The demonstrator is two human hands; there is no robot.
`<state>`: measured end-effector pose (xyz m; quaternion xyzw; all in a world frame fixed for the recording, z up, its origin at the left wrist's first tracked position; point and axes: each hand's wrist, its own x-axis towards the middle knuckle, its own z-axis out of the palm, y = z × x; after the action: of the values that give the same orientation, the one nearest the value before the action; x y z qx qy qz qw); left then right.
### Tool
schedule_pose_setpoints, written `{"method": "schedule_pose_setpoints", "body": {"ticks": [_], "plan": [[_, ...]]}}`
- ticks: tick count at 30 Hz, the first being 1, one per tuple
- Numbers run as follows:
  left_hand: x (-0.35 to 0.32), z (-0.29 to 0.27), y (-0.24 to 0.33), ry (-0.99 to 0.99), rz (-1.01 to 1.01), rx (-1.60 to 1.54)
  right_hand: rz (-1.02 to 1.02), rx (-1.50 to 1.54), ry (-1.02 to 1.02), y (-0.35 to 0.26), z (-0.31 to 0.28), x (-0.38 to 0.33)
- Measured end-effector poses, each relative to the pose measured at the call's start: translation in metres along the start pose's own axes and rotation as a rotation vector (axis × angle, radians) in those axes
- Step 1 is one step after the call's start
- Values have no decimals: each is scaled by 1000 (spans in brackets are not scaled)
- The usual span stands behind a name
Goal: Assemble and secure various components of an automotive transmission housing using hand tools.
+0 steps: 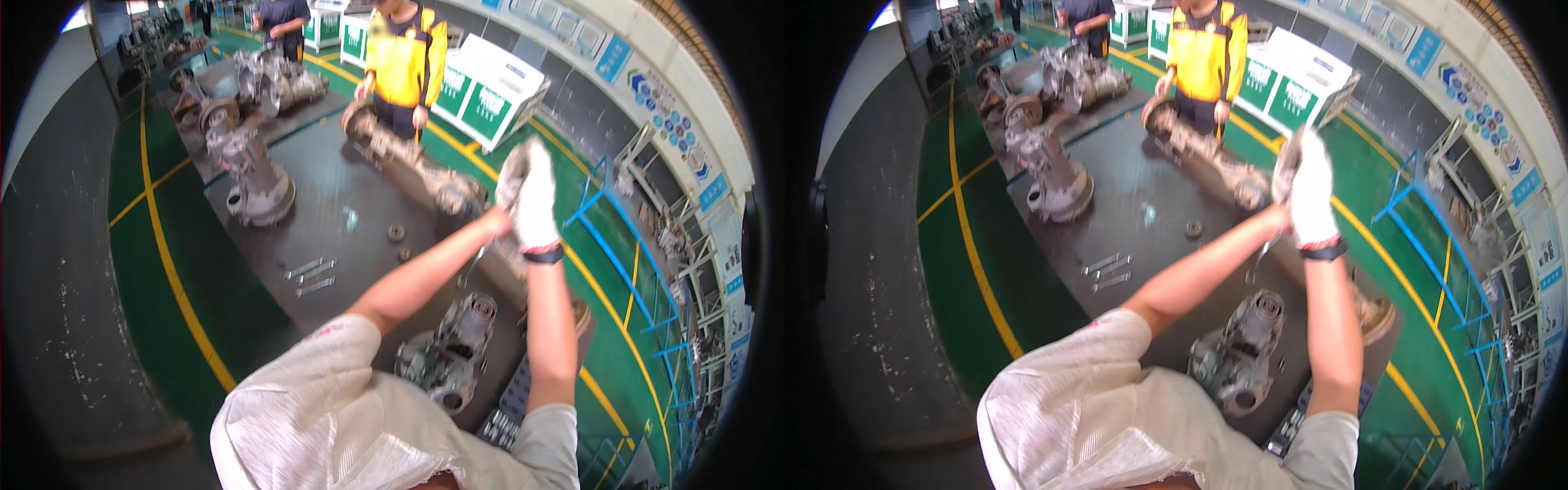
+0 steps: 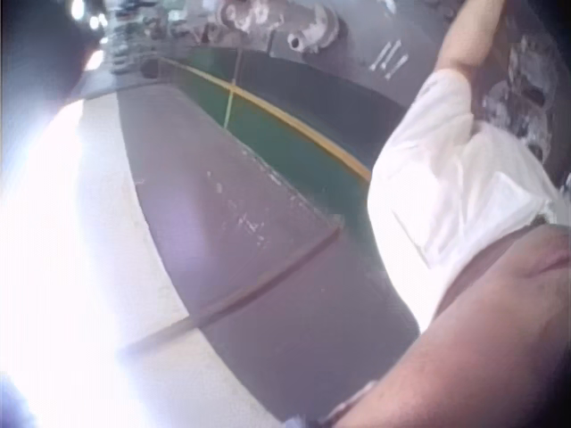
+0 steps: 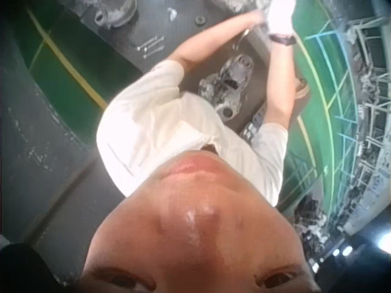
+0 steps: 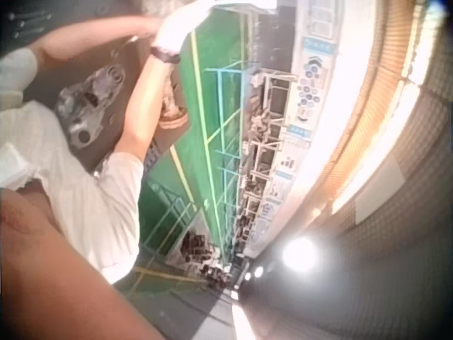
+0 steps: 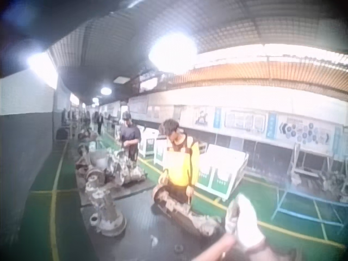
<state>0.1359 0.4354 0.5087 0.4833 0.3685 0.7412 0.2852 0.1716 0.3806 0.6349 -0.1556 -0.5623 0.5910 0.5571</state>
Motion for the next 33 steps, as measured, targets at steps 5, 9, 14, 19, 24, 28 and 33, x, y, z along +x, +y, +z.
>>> {"method": "schedule_pose_setpoints", "body": {"ticks": [5,9,14,19,24,28,33], "plan": [[-24,-26,54,1,-284,562,348,199,-167,-83,-2,-27],[-69,-49,74,280,-401,-212,337,40,-133,-87,3,-47],[-119,-48,88,324,-399,-225,327,71,-218,-80,-1,-58],[-152,-50,93,347,-450,-280,318,22,-240,-79,7,-75],[-168,-52,97,376,-470,-298,334,-39,-212,-76,19,-82],[-170,-52,99,383,-454,-354,381,-64,-217,-82,30,-87],[-169,-52,87,412,-389,-355,361,-93,-202,-68,23,-78]]}}
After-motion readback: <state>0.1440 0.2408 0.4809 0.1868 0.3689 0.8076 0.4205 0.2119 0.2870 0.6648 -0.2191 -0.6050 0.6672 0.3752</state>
